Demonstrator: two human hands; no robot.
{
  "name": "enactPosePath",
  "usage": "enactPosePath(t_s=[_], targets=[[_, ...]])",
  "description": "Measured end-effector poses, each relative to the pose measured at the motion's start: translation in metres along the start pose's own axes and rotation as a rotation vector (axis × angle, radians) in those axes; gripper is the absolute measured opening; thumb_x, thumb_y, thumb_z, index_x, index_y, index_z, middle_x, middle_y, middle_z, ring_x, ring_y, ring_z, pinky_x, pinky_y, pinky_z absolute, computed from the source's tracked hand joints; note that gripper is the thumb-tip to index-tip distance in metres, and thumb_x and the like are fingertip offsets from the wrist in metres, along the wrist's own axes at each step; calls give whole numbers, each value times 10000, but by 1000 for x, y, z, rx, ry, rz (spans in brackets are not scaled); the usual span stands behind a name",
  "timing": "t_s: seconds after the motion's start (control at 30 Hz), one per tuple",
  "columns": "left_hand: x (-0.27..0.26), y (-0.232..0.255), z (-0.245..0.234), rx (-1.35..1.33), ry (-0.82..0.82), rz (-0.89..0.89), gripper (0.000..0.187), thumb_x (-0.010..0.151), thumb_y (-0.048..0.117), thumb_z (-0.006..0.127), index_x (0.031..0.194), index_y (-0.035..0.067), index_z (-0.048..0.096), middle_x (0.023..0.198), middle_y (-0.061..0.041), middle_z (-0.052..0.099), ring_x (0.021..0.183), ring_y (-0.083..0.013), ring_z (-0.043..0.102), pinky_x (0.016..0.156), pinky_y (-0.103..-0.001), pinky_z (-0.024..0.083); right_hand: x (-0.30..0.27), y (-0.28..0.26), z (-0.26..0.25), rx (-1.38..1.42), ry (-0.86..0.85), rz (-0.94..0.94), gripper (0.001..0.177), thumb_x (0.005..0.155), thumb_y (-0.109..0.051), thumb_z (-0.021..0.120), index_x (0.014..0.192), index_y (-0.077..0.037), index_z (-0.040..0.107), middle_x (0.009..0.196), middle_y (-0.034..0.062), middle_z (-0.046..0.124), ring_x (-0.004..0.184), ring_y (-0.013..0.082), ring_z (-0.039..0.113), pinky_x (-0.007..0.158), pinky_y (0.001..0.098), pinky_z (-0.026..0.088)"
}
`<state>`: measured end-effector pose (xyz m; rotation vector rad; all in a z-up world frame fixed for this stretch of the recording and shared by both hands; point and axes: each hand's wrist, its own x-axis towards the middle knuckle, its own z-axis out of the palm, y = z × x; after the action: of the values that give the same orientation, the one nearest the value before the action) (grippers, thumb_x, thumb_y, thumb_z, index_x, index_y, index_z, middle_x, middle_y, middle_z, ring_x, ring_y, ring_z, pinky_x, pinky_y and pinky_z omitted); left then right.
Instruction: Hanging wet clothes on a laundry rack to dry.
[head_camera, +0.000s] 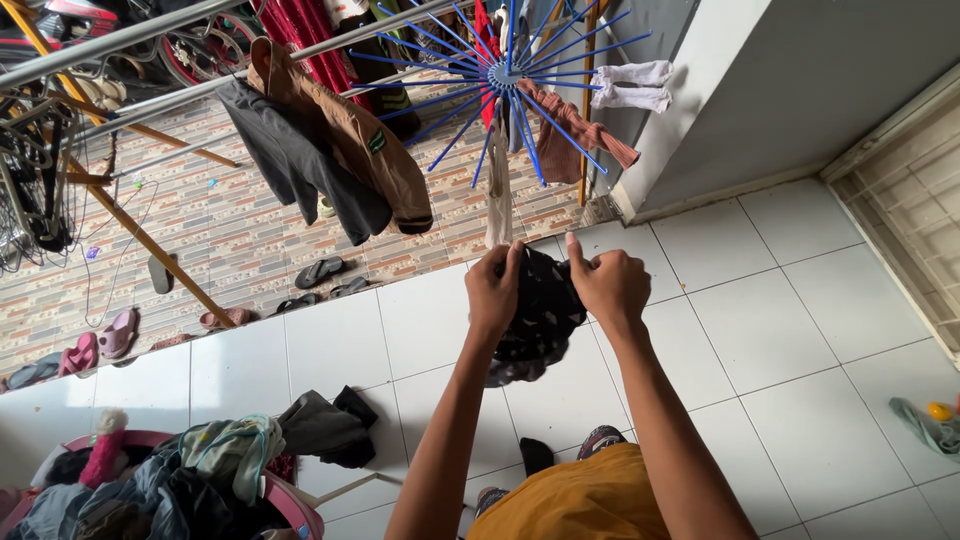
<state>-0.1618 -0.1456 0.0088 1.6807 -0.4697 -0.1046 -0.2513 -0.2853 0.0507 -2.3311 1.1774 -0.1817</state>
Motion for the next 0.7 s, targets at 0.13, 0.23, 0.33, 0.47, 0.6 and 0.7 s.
enactPosePath(t_s=[0.13,0.23,0.33,0.47,0.6,0.7], targets=[[2,-2,-6,39,126,86,343,982,292,697,870,-28,753,631,-78,684,552,-76,589,534,-282,483,5,11,16,41,175,-58,783,942,-700,605,477,-71,574,507,158,591,550,401,653,594,493,527],[2,4,-14,110,180,26,330,973,269,716,861,-37,764,622,-116,686,535,-109,578,526,-295,464,18,27,32,180,306,-142,612,887,-667,661,561,-149,650,510,132,632,543,363,669,592,439,517],[2,1,-19,54,263,18,293,972,268,686,957,-9,782,683,-82,724,587,-70,652,555,-268,506,23,30,34,224,494,-149,692,1012,-618,681,670,-19,635,725,125,682,694,316,688,665,444,520],[3,-5,-19,-25,153,33,318,997,293,682,964,-11,770,696,-80,715,633,-71,610,592,-271,501,8,15,32,481,63,-641,466,845,-448,825,905,-8,683,864,104,720,807,210,716,739,365,577],[6,-6,-20,-56,99,13,362,1012,332,662,954,-13,754,670,-69,686,643,-67,590,604,-274,502,-7,5,45,630,-215,-744,267,935,-235,723,1061,-1,709,978,72,730,853,145,706,699,330,575],[9,-15,-27,18,105,-3,437,1048,378,620,937,-26,745,641,-100,618,621,-80,506,563,-304,451,4,14,57,602,-225,-656,258,1009,-232,644,1088,0,723,838,16,721,713,80,644,701,281,553]])
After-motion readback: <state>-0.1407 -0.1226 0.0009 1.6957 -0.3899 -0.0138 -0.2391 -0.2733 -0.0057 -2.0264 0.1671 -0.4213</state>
